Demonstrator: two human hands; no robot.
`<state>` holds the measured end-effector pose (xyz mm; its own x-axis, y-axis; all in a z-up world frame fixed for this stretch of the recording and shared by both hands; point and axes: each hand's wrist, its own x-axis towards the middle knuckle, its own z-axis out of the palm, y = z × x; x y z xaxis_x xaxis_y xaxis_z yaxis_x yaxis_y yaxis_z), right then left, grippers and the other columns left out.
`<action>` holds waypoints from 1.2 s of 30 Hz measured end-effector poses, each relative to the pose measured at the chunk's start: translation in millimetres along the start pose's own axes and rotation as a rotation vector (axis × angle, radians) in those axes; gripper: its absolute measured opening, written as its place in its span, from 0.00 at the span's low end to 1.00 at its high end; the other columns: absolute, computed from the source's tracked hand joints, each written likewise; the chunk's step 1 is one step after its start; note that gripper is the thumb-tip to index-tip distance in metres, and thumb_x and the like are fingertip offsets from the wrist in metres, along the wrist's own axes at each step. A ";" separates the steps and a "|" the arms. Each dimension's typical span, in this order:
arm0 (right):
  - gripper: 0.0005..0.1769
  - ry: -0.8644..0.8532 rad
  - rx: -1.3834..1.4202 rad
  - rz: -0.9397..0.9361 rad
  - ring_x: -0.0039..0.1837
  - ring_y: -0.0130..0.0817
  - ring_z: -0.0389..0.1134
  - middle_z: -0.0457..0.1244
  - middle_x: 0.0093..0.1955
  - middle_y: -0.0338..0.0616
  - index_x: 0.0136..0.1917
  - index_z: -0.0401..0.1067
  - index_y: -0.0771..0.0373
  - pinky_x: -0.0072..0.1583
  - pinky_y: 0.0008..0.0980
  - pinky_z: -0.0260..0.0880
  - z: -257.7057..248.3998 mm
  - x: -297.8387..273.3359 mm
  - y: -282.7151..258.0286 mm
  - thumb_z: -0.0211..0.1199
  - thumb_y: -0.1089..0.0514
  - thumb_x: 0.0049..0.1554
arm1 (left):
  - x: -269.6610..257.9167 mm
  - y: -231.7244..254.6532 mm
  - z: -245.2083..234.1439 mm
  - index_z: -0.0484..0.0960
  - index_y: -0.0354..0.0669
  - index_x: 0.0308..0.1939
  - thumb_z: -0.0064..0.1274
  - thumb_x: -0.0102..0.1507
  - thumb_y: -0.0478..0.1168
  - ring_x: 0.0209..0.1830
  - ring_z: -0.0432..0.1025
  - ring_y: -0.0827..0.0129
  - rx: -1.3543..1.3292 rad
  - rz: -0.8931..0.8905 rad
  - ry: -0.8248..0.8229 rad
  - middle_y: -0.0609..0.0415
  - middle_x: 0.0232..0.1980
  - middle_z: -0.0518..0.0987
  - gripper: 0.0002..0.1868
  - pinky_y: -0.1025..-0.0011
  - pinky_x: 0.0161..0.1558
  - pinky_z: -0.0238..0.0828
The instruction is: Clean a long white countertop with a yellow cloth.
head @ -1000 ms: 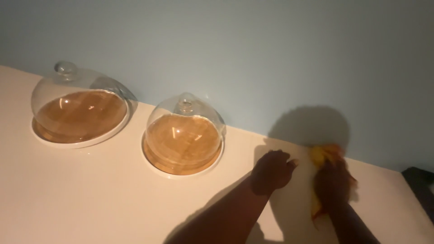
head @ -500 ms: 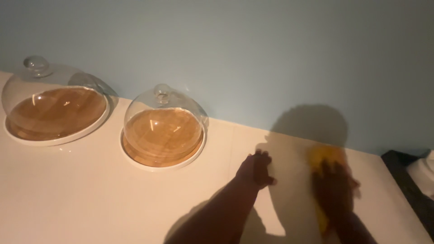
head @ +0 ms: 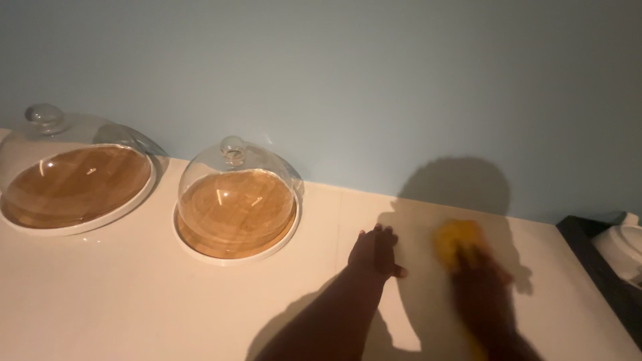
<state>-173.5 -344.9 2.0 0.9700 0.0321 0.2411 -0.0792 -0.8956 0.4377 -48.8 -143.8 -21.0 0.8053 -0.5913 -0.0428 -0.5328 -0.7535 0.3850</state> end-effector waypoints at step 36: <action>0.32 -0.036 0.195 0.430 0.67 0.56 0.66 0.63 0.68 0.58 0.76 0.63 0.62 0.65 0.56 0.69 -4.3 15.0 15.4 0.50 0.52 0.61 | -1.1 1.4 -3.5 0.69 0.47 0.72 0.70 0.51 0.61 0.82 0.48 0.58 -0.056 -0.023 0.009 0.53 0.81 0.59 0.51 0.50 0.77 0.44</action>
<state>-161.1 -356.4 16.0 0.8664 -0.3721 0.3329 -0.4339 -0.8910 0.1335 -49.6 -143.1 -17.2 0.8194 -0.5716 -0.0439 -0.4992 -0.7491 0.4355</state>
